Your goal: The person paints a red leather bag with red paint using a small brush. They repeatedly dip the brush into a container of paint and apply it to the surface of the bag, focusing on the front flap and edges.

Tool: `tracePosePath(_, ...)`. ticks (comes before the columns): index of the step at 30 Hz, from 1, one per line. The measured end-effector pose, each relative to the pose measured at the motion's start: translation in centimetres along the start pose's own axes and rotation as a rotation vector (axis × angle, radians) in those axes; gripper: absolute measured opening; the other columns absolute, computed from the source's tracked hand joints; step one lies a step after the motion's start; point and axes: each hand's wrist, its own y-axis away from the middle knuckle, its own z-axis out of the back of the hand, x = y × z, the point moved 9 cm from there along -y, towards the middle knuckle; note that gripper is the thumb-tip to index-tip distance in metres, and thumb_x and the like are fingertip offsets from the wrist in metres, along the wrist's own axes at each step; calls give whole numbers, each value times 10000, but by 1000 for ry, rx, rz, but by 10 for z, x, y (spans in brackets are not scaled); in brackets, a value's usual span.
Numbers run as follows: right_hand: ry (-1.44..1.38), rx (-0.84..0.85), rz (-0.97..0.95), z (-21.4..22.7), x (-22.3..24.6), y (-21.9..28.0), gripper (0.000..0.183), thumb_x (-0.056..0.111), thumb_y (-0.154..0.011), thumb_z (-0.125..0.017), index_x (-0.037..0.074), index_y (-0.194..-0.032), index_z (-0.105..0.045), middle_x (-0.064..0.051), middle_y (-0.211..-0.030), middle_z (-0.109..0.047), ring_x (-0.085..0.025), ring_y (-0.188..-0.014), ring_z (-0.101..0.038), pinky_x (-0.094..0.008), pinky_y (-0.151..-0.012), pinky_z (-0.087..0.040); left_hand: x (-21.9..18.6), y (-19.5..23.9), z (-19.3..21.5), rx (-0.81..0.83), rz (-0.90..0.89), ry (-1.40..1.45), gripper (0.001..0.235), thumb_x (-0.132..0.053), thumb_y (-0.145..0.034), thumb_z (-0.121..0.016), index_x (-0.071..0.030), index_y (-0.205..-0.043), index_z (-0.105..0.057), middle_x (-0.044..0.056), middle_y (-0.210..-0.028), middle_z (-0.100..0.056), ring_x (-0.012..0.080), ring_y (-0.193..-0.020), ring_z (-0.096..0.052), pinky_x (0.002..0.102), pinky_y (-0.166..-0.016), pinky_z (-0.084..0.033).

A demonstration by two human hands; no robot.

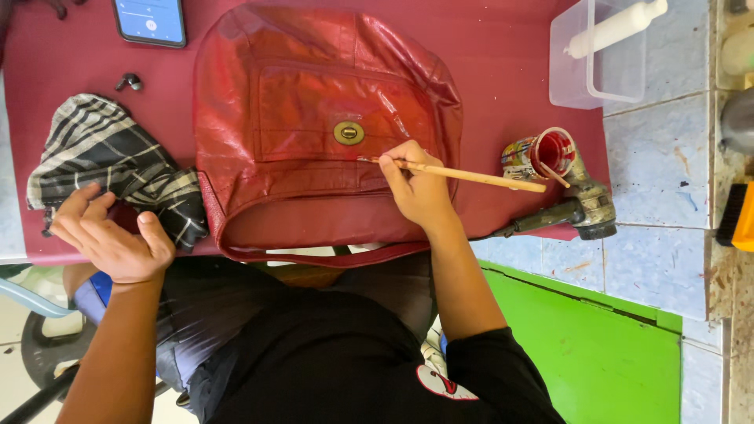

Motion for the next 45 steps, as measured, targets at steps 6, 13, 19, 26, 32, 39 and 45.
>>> tracePosePath(6,144,-74,70,16,16,1,138,177,-1021,-593,96,-911,-570,-29,-770,-621,-212,-710,-621,-375,-670,-474,1,-1,0,20,43,19,485,-315,-1128,-410,148,-1104,-552,363,-1198,-584,497,-1009,-536,586,-926,-368)
tracePosePath(13,165,72,-45,-10,10,-7,161,249,-1003,-601,133,-893,-582,-12,-762,-632,-222,-674,-600,-396,-653,-452,2,-2,0,15,47,19,496,-311,-1129,-409,159,-1097,-565,358,-1191,-571,500,-1016,-536,585,-925,-374)
tracePosePath(19,110,128,-60,-19,20,-10,135,255,-991,-634,147,-910,-631,-5,-749,-650,-180,-670,-618,-358,-656,-474,2,-1,0,6,41,24,494,-314,-1129,-404,153,-1085,-558,355,-1205,-571,497,-987,-538,579,-912,-371)
tracePosePath(26,151,48,22,-10,25,-8,150,226,-1004,-621,133,-890,-592,4,-727,-618,-197,-648,-584,-364,-638,-448,4,2,1,13,41,23,483,-302,-1123,-418,157,-1091,-564,366,-1200,-573,506,-991,-541,579,-908,-376)
tracePosePath(32,127,-54,70,12,16,-3,152,175,-1015,-607,104,-883,-581,-12,-729,-584,-172,-648,-551,-349,-618,-434,4,0,1,-2,26,16,476,-297,-1125,-414,155,-1088,-558,373,-1175,-578,513,-988,-559,582,-897,-379)
tracePosePath(39,127,-146,35,31,-6,10,180,170,-1024,-607,82,-874,-561,-24,-703,-571,-174,-626,-517,-362,-610,-422,5,3,-2,35,37,13,526,-325,-1139,-394,169,-1077,-566,361,-1213,-567,519,-1014,-548,590,-930,-380)
tracePosePath(45,219,-68,-13,21,-8,13,165,212,-1011,-608,129,-874,-570,6,-716,-599,-201,-659,-581,-370,-643,-449,0,-1,0,18,22,-1,526,-328,-1151,-392,160,-1059,-566,359,-1187,-578,495,-991,-536,569,-913,-365)
